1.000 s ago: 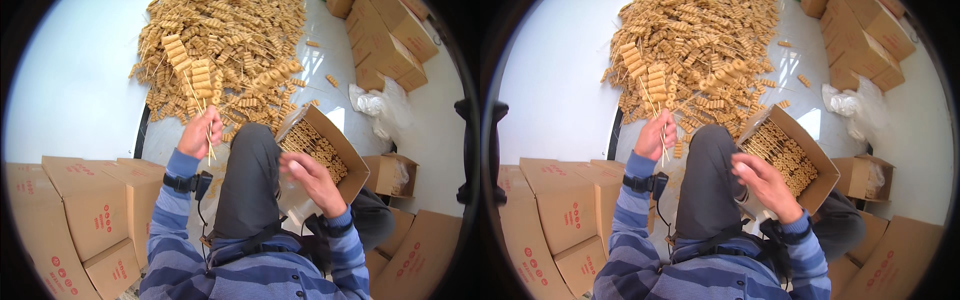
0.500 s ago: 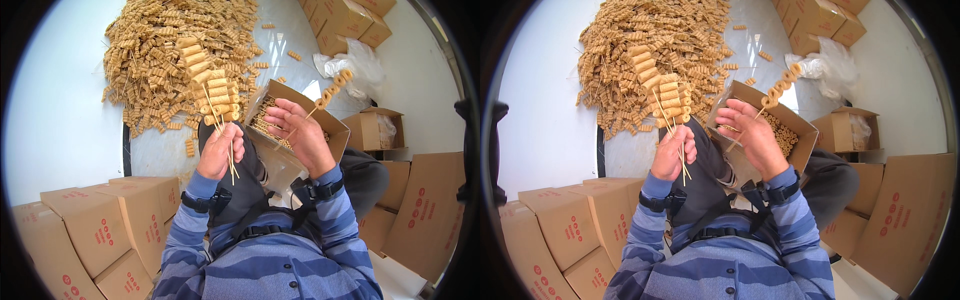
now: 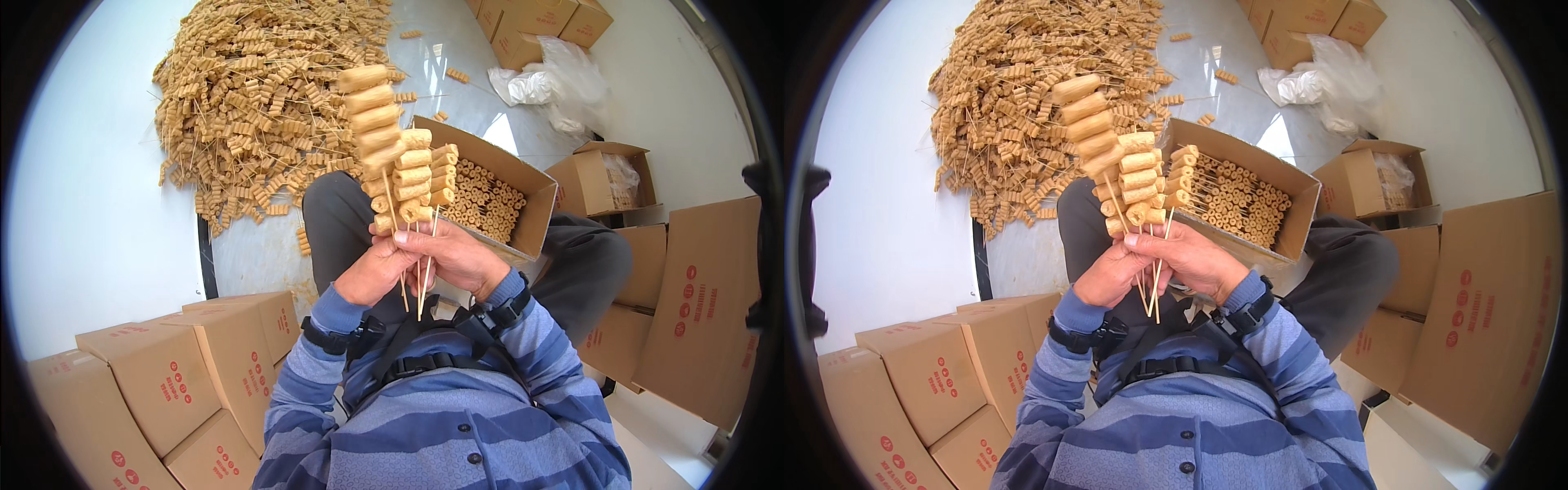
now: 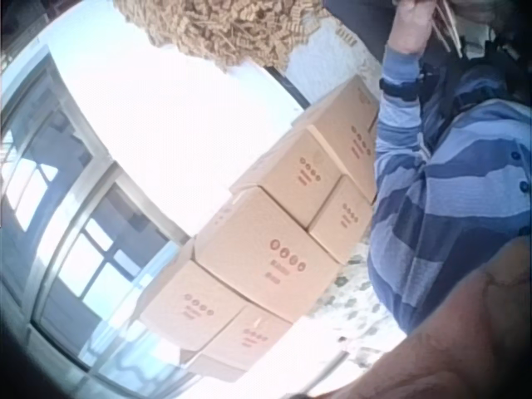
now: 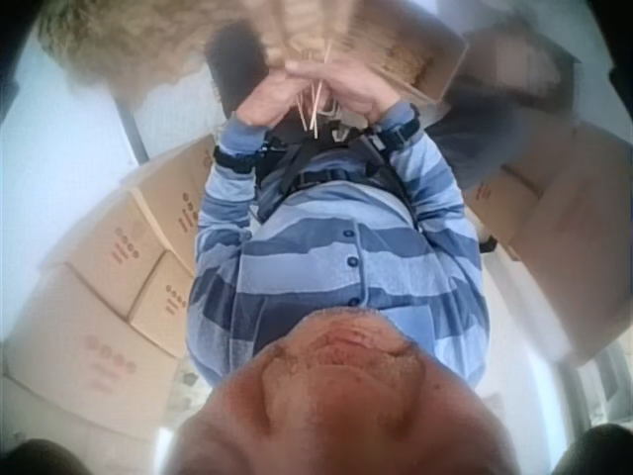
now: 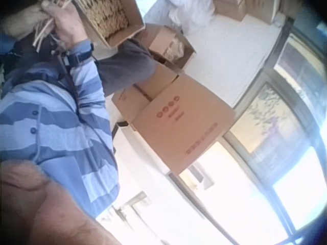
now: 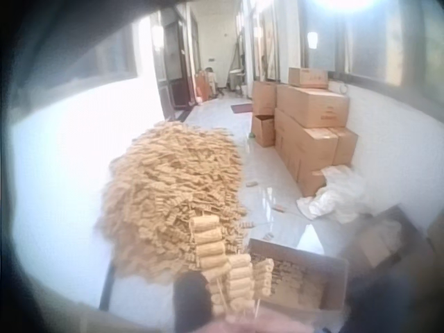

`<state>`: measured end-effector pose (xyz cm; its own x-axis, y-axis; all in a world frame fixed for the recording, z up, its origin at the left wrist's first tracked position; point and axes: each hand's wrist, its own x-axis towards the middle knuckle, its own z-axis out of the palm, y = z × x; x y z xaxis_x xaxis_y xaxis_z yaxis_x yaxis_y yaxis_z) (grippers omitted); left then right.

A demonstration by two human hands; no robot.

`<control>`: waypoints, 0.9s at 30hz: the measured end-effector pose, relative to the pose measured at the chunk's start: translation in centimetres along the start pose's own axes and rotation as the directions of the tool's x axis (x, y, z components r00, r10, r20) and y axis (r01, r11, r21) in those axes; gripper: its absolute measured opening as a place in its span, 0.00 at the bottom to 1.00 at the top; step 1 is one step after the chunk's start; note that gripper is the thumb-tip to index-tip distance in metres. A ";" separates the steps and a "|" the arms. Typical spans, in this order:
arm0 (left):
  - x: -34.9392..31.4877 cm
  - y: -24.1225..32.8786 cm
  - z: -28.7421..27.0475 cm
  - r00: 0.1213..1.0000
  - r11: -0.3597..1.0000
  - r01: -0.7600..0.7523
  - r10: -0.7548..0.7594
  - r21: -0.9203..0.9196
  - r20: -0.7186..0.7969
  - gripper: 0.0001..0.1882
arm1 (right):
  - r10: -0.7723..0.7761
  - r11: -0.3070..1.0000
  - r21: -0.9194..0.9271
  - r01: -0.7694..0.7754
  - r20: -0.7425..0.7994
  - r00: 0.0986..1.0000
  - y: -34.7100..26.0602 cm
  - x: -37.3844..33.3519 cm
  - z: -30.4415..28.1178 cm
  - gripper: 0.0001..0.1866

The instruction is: The person threads small cylindrical snack pieces onto wooden skewers and places the completed skewers into a cardboard box. The person repeatedly picks up skewers and snacks from a pile on the floor, aligns the snacks, and inserts them into the box.

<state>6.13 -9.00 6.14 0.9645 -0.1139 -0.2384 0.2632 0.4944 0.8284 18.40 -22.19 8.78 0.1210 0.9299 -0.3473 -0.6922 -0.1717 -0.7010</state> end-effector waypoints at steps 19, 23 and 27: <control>-3.6 6.0 0.7 0.951 0.962 0.019 0.067 0.272 -0.303 0.30 | -0.228 0.973 -0.089 0.212 -0.233 0.945 0.2 -3.9 0.1 0.13; -1.8 8.6 0.1 0.734 0.845 -0.530 0.502 0.075 -0.457 0.23 | -0.197 0.950 -0.282 0.132 -0.216 0.956 1.0 -4.6 0.2 0.16; 0.1 9.1 0.9 0.711 0.795 -0.606 0.543 0.001 -0.446 0.20 | -0.185 0.973 -0.179 0.143 -0.244 0.952 1.6 -4.8 0.4 0.18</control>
<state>8.66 -5.28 14.10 0.8186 0.5718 0.0540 -0.3751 0.4611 0.8042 16.45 -26.75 9.59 0.4166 0.8379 -0.3526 -0.5287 -0.0922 -0.8438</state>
